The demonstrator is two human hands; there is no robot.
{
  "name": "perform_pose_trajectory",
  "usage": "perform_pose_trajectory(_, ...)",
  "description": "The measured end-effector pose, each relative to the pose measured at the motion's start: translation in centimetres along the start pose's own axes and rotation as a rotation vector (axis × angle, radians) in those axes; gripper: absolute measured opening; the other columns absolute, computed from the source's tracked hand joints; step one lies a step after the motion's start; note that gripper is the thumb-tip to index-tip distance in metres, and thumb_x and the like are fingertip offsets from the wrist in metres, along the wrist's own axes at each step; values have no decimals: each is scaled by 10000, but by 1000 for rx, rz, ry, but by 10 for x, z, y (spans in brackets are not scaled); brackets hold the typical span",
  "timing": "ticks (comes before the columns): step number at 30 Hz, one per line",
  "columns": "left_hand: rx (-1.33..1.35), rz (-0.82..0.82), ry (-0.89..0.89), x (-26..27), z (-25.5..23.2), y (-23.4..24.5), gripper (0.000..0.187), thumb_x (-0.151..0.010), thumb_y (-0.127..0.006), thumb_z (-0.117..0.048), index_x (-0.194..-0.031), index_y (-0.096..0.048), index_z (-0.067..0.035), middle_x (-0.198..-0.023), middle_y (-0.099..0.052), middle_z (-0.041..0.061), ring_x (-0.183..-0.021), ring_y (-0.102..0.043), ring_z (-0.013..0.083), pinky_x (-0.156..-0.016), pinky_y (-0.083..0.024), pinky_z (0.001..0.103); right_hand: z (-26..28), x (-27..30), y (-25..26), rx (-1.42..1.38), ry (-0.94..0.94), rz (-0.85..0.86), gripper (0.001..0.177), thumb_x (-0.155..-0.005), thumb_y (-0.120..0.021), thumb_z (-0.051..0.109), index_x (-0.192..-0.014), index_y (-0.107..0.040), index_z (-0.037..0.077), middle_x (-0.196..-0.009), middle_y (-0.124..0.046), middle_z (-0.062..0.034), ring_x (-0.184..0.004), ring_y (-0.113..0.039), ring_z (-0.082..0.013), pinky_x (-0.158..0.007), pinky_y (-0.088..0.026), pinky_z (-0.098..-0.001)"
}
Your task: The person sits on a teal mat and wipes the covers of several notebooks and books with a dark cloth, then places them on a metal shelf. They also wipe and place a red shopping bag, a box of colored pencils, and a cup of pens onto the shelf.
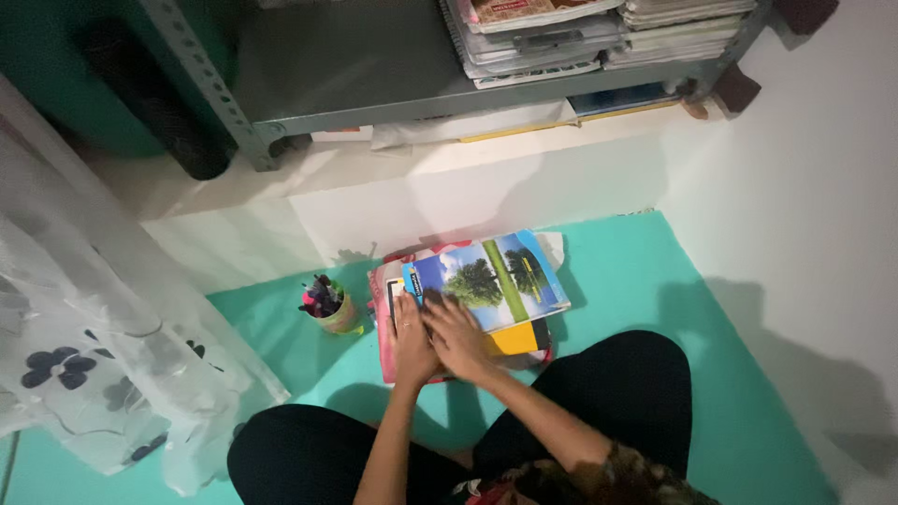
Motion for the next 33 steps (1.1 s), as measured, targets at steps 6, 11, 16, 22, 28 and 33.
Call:
perform_pose_trajectory(6,891,332,169,-11,3,17,1454,-530,-907,-607,-1565,-132,59,-1654,-172,232,-1564,-90,341,-1240,-94,519,-89,-41,29,106,-181,112,368,-967,-578,336,-1273,-642,142,-1448,-582,-86,-1445,-503,-294,-1235,-376,-467)
perform_pose_trajectory(11,851,360,168,-20,5,48,1450,-539,-911,-624,-1581,-146,34,-1675,-180,210,-1578,-91,328,-1242,-83,529,-129,-13,69,434,-353,-146,508,-973,-542,312,-1389,-554,22,-1498,-498,-215,-1387,-417,-444,-1135,-338,-584)
perform_pose_trajectory(16,795,366,164,-8,4,15,1416,-534,-899,-563,-1573,-148,38,-1672,-174,207,-1575,-91,321,-1247,-68,517,-66,18,33,314,-452,18,604,-938,-514,184,-1499,-481,-37,-1508,-501,-214,-1438,-424,-391,-1210,-322,-541)
perform_pose_trajectory(22,606,147,59,1,3,-3,1263,-760,-859,-505,-1682,-183,32,-1753,-219,195,-1648,-124,315,-1295,-80,497,20,-7,38,111,52,77,531,-833,-587,176,-1345,-581,38,-1434,-568,-203,-1355,-488,-408,-1118,-339,-557)
perform_pose_trajectory(28,823,396,176,-10,4,34,1453,-530,-912,-616,-1566,-144,54,-1662,-183,224,-1567,-100,334,-1241,-76,520,-88,-16,80,119,-504,199,491,-925,-557,289,-1384,-593,116,-1422,-597,-120,-1381,-537,-315,-1238,-419,-451)
perform_pose_trajectory(33,785,382,170,-19,4,52,1470,-513,-921,-631,-1556,-140,49,-1657,-183,216,-1559,-101,333,-1242,-77,512,-100,15,88,410,-403,-192,525,-919,-593,227,-1365,-564,-49,-1464,-501,-264,-1359,-421,-481,-1118,-341,-568)
Point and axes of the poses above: each hand's wrist, its own x-axis away from the middle knuckle, its own y-axis out of the back of the hand, z = x × y, the point moved 6 cm from there along -x, towards the middle knuckle
